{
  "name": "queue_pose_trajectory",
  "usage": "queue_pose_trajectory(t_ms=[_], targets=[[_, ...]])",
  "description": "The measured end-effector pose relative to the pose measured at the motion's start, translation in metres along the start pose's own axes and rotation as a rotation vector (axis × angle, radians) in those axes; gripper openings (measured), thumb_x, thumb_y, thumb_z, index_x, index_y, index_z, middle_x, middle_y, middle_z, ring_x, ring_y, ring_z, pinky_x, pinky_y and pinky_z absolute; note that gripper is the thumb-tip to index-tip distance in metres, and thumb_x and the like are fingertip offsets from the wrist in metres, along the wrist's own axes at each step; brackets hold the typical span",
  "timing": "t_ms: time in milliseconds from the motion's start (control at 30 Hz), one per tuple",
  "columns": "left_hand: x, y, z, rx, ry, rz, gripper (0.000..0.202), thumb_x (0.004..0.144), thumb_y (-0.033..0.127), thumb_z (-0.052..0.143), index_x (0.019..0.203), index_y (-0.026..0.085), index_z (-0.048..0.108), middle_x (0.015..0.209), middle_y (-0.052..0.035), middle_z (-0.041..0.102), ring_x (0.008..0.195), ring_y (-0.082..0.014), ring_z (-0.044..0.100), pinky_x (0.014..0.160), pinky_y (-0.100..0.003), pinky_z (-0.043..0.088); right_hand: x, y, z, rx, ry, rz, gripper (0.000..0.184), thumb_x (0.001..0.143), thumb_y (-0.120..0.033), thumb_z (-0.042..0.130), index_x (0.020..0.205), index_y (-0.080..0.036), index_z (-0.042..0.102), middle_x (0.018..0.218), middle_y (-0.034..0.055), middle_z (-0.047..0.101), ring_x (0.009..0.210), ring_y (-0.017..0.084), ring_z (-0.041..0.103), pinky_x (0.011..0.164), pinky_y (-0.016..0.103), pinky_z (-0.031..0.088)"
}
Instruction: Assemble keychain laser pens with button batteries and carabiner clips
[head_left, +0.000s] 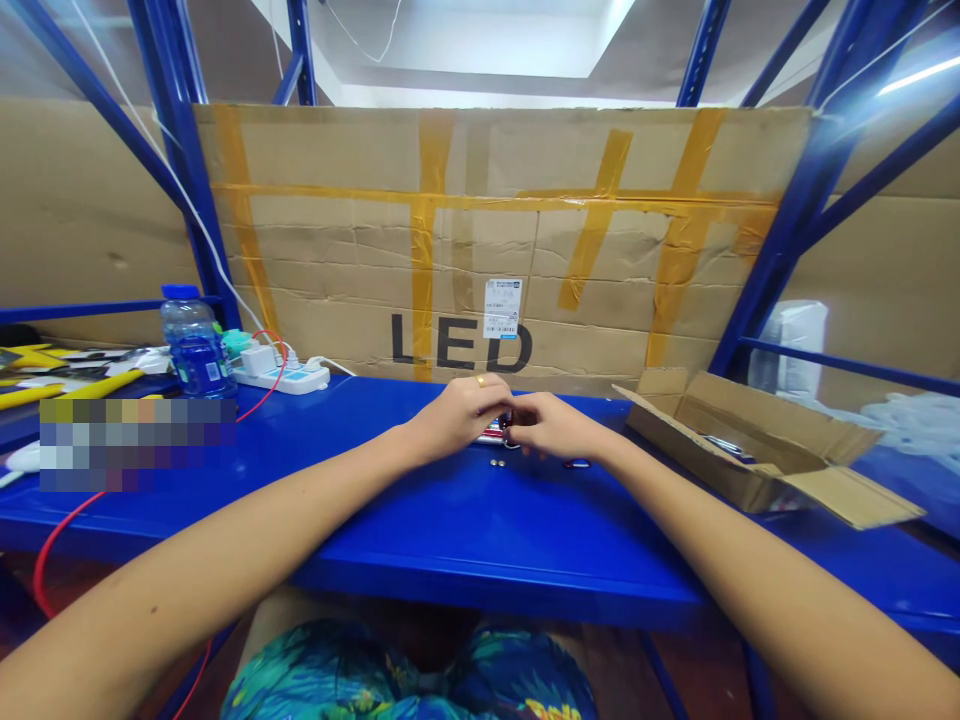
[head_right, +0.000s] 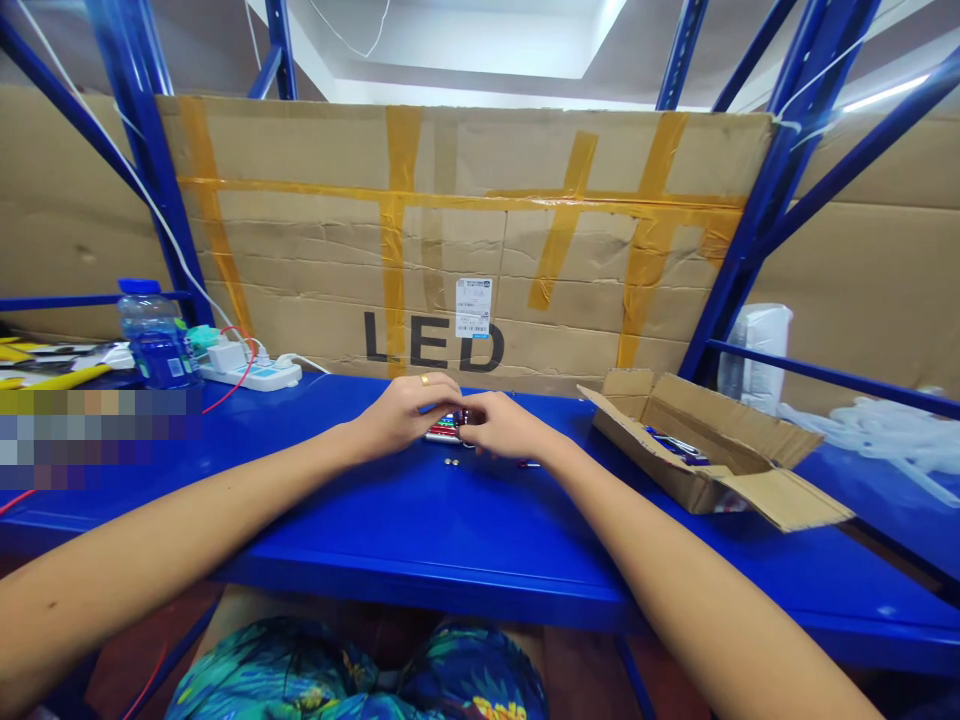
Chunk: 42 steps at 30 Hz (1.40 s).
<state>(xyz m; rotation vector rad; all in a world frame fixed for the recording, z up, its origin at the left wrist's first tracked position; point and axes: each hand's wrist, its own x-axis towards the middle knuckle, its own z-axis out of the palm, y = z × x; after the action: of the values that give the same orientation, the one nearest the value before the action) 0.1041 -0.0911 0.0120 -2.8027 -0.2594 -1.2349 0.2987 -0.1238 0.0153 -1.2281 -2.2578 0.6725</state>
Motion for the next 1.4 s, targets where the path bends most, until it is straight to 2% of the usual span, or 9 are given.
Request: queue_pose_trajectory(t_ms=[267,400,633,733,900,1033,1133,1267,1400], targets=[[0.0,0.001,-0.007,0.048,-0.125,0.051,0.022,0.093,0.013,0.043,0.093,0.016,0.065,0.1,-0.0098,0.068,0.094,-0.0169,0.062,0.084,-0.032,0.051,0.001,0.004,-0.001,0.045,-0.004,-0.008,0.015,0.074,-0.015,0.051,0.087,-0.018,0.058,0.061,-0.0043,0.058,0.048,0.011,0.053,0.047,0.022,0.042],[0.001,0.005,-0.012,0.164,-0.138,-0.026,0.021,0.089,0.014,0.044,0.095,0.014,0.065,0.092,-0.0092,0.068,0.089,-0.0186,0.061,0.081,-0.032,0.049,0.001,0.008,-0.007,-0.142,0.063,-0.059,0.011,0.076,-0.014,0.05,0.081,-0.017,0.06,0.062,-0.0044,0.056,0.051,0.01,0.049,0.052,0.022,0.037],[-0.002,0.011,-0.014,0.15,-0.62,-0.164,0.014,0.085,0.025,0.058,0.088,0.021,0.07,0.078,-0.0018,0.069,0.068,-0.0161,0.06,0.06,-0.027,0.039,0.002,0.016,-0.022,-0.512,0.138,-0.219,0.021,0.077,-0.007,0.056,0.089,-0.016,0.069,0.076,0.0023,0.063,0.069,0.013,0.05,0.067,0.025,0.037],[-0.004,0.012,-0.009,0.114,-0.684,-0.167,0.014,0.084,0.029,0.061,0.092,0.023,0.071,0.081,-0.0015,0.071,0.07,-0.0169,0.062,0.058,-0.027,0.037,0.003,0.017,-0.023,-0.572,0.136,-0.247,0.022,0.08,-0.007,0.057,0.095,-0.016,0.07,0.083,0.0051,0.064,0.074,0.015,0.051,0.069,0.026,0.037],[-0.004,0.012,-0.005,0.08,-0.699,-0.18,0.014,0.084,0.023,0.062,0.092,0.023,0.072,0.09,-0.0018,0.074,0.079,-0.0177,0.065,0.063,-0.027,0.04,0.001,0.015,-0.02,-0.613,0.119,-0.264,0.018,0.083,-0.01,0.057,0.095,-0.017,0.069,0.083,0.0049,0.06,0.074,0.015,0.051,0.068,0.025,0.037],[-0.003,0.011,-0.007,0.116,-0.674,-0.209,0.013,0.085,0.027,0.061,0.089,0.021,0.071,0.081,-0.0029,0.072,0.071,-0.0172,0.063,0.059,-0.027,0.039,-0.003,0.008,-0.018,-0.603,0.095,-0.25,0.009,0.085,-0.014,0.057,0.086,-0.017,0.066,0.081,0.0039,0.056,0.072,0.015,0.05,0.067,0.025,0.036],[-0.002,0.011,-0.009,0.189,-0.527,-0.246,0.015,0.087,0.029,0.057,0.087,0.018,0.068,0.079,-0.0042,0.07,0.071,-0.0179,0.063,0.061,-0.027,0.04,-0.005,0.005,-0.017,-0.6,0.088,-0.246,0.01,0.084,-0.013,0.057,0.085,-0.018,0.065,0.083,0.0042,0.056,0.075,0.015,0.052,0.069,0.026,0.037],[-0.002,0.011,-0.008,0.213,-0.289,-0.228,0.02,0.089,0.03,0.056,0.102,0.016,0.06,0.087,-0.0045,0.069,0.076,-0.0177,0.064,0.065,-0.028,0.044,-0.003,0.006,-0.014,-0.54,0.103,-0.288,0.013,0.084,-0.014,0.058,0.093,-0.017,0.067,0.091,0.0069,0.061,0.082,0.018,0.055,0.075,0.029,0.041],[-0.004,0.009,-0.006,0.217,-0.244,-0.101,0.018,0.093,0.026,0.052,0.107,0.017,0.059,0.095,-0.0055,0.067,0.081,-0.0163,0.064,0.07,-0.028,0.047,0.0,0.006,-0.011,-0.322,0.082,-0.278,0.011,0.083,-0.015,0.057,0.09,-0.017,0.066,0.083,0.0031,0.066,0.076,0.016,0.058,0.072,0.028,0.044]])
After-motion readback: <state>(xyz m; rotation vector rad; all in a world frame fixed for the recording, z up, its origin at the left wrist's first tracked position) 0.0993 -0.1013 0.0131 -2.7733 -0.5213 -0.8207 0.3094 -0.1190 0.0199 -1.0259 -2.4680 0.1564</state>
